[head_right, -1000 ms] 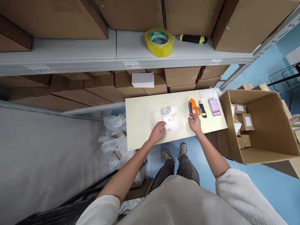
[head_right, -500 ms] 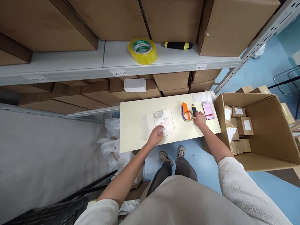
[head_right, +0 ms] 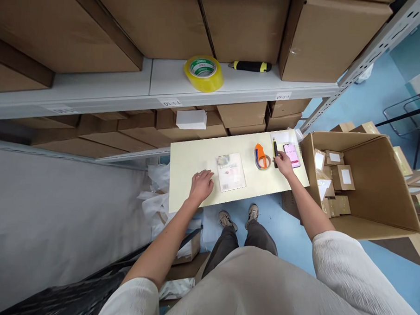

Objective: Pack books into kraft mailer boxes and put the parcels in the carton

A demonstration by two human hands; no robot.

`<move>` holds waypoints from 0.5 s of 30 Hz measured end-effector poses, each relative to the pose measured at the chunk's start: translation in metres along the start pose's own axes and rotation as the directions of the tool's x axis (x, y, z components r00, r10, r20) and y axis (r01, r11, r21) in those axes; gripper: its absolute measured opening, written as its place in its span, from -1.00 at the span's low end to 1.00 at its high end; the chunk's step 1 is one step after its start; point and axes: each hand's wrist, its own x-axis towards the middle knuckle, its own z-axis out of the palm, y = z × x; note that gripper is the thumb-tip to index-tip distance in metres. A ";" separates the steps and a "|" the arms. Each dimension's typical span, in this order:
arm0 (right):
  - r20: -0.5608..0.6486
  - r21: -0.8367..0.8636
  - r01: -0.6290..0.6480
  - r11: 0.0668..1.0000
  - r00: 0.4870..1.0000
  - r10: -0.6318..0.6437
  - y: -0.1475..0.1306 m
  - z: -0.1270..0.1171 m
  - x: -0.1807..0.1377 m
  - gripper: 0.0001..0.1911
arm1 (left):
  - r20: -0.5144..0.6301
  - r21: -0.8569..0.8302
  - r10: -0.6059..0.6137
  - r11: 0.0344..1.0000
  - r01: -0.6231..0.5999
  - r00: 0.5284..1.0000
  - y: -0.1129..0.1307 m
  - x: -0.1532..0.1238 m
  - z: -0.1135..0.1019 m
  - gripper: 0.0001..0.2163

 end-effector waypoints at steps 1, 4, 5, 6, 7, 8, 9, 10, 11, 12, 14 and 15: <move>0.059 0.093 0.000 0.996 0.998 -0.006 -0.008 0.006 -0.005 -0.59 | 0.003 0.024 -0.013 1.000 0.013 1.000 -0.007 -0.001 -0.002 -0.58; 0.154 0.223 0.012 0.975 0.987 -0.047 -0.030 0.039 -0.022 -0.66 | 0.004 0.026 -0.043 0.999 0.043 0.999 -0.032 -0.006 -0.003 -0.54; 0.171 0.221 0.022 0.975 0.983 -0.061 -0.035 0.054 -0.029 -0.67 | 0.007 0.010 -0.049 0.999 0.049 0.999 -0.041 -0.008 -0.001 -0.52; 0.190 0.205 0.027 0.978 0.980 -0.067 -0.040 0.070 -0.036 -0.68 | 0.015 -0.008 -0.052 0.999 0.052 0.999 -0.050 -0.010 0.001 -0.51; 0.209 0.183 0.026 0.983 0.976 -0.065 -0.043 0.088 -0.044 -0.69 | 0.026 -0.028 -0.055 0.998 0.055 0.998 -0.059 -0.012 0.003 -0.51; 0.230 0.163 0.020 0.986 0.971 -0.058 -0.045 0.106 -0.052 -0.70 | 0.040 -0.048 -0.055 0.997 0.056 0.998 -0.067 -0.014 0.006 -0.50; 0.249 0.141 0.016 0.990 0.967 -0.051 -0.046 0.126 -0.060 -0.70 | 0.056 -0.068 -0.052 0.996 0.056 0.997 -0.075 -0.017 0.009 -0.50; 0.269 0.122 0.018 0.992 0.962 -0.051 -0.046 0.145 -0.069 -0.70 | 0.072 -0.087 -0.046 0.995 0.052 0.996 -0.082 -0.019 0.011 -0.49; 0.292 0.105 0.019 0.994 0.955 -0.049 -0.045 0.164 -0.077 -0.69 | 0.087 -0.104 -0.037 0.994 0.046 0.996 -0.089 -0.021 0.013 -0.47; 0.309 0.086 0.017 0.996 0.950 -0.043 -0.045 0.183 -0.085 -0.67 | 0.101 -0.119 -0.023 0.992 0.035 0.995 -0.095 -0.023 0.016 -0.45; 0.312 0.036 0.007 0.999 0.950 -0.018 -0.043 0.217 -0.100 -0.66 | 0.120 -0.143 0.015 0.990 0.002 0.993 -0.106 -0.027 0.019 -0.42; 0.296 -0.001 0.005 1.000 0.955 -0.005 -0.043 0.233 -0.106 -0.67 | 0.122 -0.153 0.036 0.988 -0.017 0.992 -0.110 -0.028 0.020 -0.41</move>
